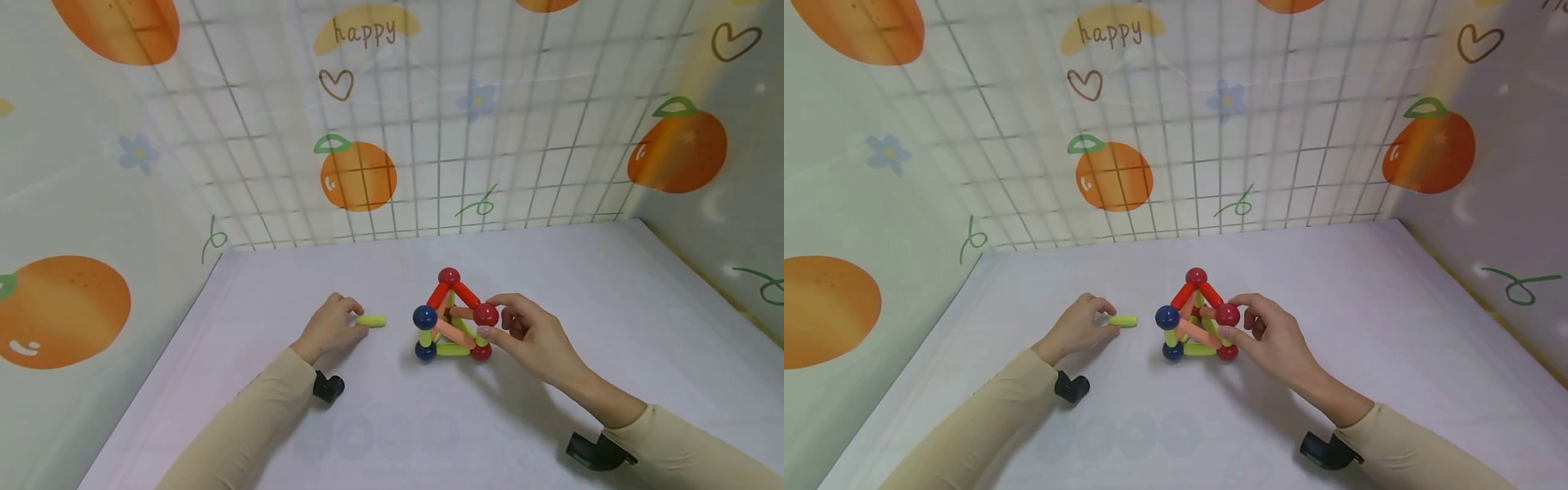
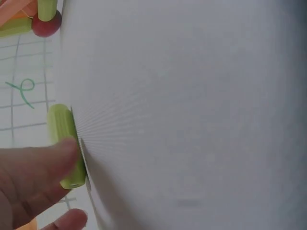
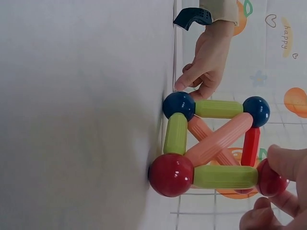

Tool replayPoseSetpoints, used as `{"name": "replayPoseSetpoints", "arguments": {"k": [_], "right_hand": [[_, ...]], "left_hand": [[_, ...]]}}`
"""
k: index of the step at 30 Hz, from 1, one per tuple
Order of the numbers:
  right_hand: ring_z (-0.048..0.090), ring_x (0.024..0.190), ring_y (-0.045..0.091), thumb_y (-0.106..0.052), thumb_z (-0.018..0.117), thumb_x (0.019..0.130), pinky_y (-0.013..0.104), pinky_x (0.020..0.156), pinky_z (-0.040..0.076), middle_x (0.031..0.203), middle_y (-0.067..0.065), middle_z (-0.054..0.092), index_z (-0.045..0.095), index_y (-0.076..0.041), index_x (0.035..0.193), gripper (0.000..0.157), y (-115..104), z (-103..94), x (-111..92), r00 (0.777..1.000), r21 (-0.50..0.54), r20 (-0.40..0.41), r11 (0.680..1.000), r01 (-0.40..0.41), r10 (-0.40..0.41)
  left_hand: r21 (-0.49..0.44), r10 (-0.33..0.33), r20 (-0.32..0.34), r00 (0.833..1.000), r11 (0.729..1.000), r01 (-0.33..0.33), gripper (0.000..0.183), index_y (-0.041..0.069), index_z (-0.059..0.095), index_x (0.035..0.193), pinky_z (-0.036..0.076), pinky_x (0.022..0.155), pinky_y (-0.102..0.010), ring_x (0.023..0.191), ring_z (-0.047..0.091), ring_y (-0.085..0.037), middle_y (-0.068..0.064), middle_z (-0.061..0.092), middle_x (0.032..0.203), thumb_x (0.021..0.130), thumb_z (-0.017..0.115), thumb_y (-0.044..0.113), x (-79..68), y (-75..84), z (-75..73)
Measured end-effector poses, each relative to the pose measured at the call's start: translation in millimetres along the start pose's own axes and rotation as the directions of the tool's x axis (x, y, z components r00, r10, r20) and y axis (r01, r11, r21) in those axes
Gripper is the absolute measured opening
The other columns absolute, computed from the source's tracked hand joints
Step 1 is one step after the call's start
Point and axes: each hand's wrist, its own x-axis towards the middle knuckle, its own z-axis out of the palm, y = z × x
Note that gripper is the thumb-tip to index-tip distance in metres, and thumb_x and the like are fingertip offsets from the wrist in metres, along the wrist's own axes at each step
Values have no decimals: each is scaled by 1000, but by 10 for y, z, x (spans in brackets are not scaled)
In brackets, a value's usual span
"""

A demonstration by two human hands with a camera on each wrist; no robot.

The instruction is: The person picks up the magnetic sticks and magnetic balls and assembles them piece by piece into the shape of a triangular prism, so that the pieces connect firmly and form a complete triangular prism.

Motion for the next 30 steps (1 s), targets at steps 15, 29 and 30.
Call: {"name": "replayPoseSetpoints", "arguments": {"k": [15, 29, 30], "right_hand": [[46, 70, 13, -25, 78, 85, 22, 55, 39, 81, 3, 53, 61, -17, 119, 39, -6, 5, -13, 999, 50, 16, 998, -48, 47], [46, 71, 15, -25, 78, 85, 23, 57, 39, 82, 4, 53, 61, -17, 118, 38, -5, 3, 1, 998, 48, 21, 997, -61, 60], [46, 71, 15, -25, 78, 85, 23, 57, 38, 82, 4, 53, 61, -17, 118, 38, -3, 4, 2, 998, 47, 21, 997, -62, 61]], "left_hand": [[23, -10, -22, 1000, 1000, 11, 23, 10, 74, 96, 48, 89, -42, 100, 58, -26, -14, 61, 112, 81, 78, 27, -41, 5, -1], [-204, 99, -191, 977, 969, -138, 21, 14, 75, 96, 40, 71, -29, 81, 49, -19, -9, 61, 109, 83, 78, 31, -186, 607, -275], [-210, 113, -210, 971, 965, -157, 21, 13, 74, 96, 40, 70, -28, 80, 48, -18, -9, 61, 108, 82, 78, 30, -200, 665, -292]]}}
